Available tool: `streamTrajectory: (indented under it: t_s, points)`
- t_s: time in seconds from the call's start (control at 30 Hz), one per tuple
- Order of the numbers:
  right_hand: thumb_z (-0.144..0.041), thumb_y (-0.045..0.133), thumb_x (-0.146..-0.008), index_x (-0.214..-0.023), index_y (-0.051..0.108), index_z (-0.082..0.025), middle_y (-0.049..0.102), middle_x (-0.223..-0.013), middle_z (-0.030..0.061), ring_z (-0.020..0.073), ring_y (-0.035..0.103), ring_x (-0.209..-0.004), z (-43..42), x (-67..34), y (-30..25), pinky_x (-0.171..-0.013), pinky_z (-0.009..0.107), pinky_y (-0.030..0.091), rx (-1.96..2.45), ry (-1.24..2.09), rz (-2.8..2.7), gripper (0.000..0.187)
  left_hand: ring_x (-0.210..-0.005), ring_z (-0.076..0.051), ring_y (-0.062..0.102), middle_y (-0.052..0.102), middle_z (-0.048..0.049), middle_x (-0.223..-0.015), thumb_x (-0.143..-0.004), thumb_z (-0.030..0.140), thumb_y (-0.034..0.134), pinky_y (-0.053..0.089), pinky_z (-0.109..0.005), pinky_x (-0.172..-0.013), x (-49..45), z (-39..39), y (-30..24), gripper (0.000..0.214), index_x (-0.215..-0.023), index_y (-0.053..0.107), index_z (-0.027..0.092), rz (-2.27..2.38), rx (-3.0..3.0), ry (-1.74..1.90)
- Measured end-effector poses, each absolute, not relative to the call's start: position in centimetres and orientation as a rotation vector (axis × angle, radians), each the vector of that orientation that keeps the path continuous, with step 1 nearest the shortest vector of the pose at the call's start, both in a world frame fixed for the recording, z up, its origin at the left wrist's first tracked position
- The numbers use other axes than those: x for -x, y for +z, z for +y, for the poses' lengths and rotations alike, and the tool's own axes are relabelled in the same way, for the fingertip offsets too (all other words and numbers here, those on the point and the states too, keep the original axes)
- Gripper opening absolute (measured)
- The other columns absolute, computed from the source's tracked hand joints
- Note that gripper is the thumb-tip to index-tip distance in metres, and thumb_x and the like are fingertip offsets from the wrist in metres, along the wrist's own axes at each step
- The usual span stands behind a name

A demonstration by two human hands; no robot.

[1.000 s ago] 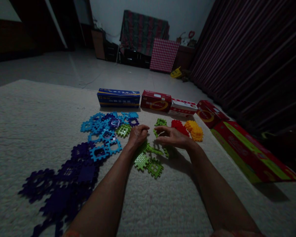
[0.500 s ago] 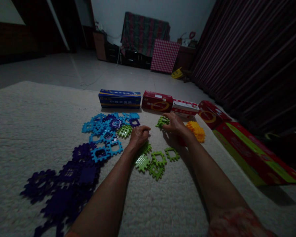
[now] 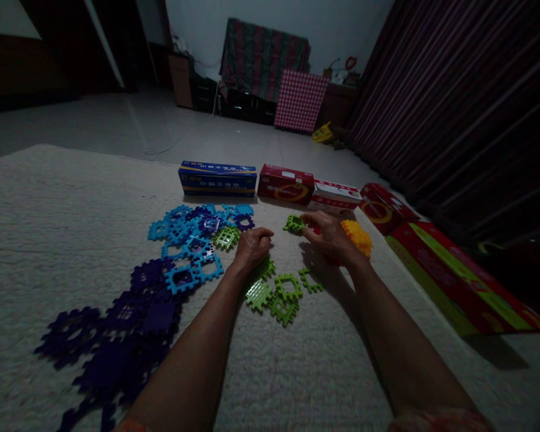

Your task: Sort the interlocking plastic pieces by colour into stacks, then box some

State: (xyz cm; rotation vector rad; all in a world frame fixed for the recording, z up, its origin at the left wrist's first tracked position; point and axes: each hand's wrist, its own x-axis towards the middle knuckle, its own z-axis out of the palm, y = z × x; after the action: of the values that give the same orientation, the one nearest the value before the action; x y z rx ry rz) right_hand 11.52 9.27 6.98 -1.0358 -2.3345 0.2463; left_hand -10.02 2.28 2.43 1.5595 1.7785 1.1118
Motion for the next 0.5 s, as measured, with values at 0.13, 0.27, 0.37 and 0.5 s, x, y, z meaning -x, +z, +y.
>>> streamTrajectory:
  t_s: [0.13,0.27,0.37,0.5]
  points:
    - [-0.017,0.057,-0.083,-0.104,0.072,-0.02,0.073,-0.098,0.0065,0.0185,0.067,-0.082,5.6,-11.3,7.1,-0.077,0.032,0.054,1.009,0.5,-2.411,0.025,-0.087,-0.019,0.072,0.08,-0.0054,-0.093,-0.082,0.013,0.053,0.054,-0.027,-0.087,10.1,2.4,2.2,0.034,-0.101,0.081,0.018,1.757,-1.559,1.131]
    - [-0.019,0.063,-0.083,-0.108,0.07,-0.02,0.072,-0.105,0.0077,0.0193,0.067,-0.089,2.1,-11.0,6.3,-0.081,0.034,0.055,1.029,0.635,-2.43,0.026,-0.09,-0.02,0.072,0.08,-0.0069,-0.095,-0.081,0.013,0.053,0.054,-0.028,-0.088,10.1,2.4,2.3,0.034,-0.101,0.081,0.017,1.769,-1.567,1.132]
    - [-0.021,0.068,-0.081,-0.114,0.068,-0.021,0.068,-0.115,0.0088,0.0221,0.065,-0.102,-0.1,-11.4,6.2,-0.091,0.038,0.053,1.018,0.748,-2.491,0.033,-0.089,-0.019,0.072,0.079,-0.0066,-0.095,-0.081,0.013,0.052,0.054,-0.027,-0.089,10.1,2.4,2.3,0.036,-0.101,0.081,0.018,1.771,-1.539,1.128]
    - [-0.021,0.069,-0.077,-0.125,0.063,-0.021,0.063,-0.127,0.01,0.0248,0.06,-0.117,-1.6,-12.1,6.1,-0.103,0.042,0.048,0.982,0.849,-2.556,0.048,-0.081,-0.017,0.073,0.079,-0.0059,-0.09,-0.08,0.015,0.052,0.056,-0.025,-0.08,10.3,2.9,1.7,0.036,-0.102,0.08,0.017,1.717,-1.434,1.161]
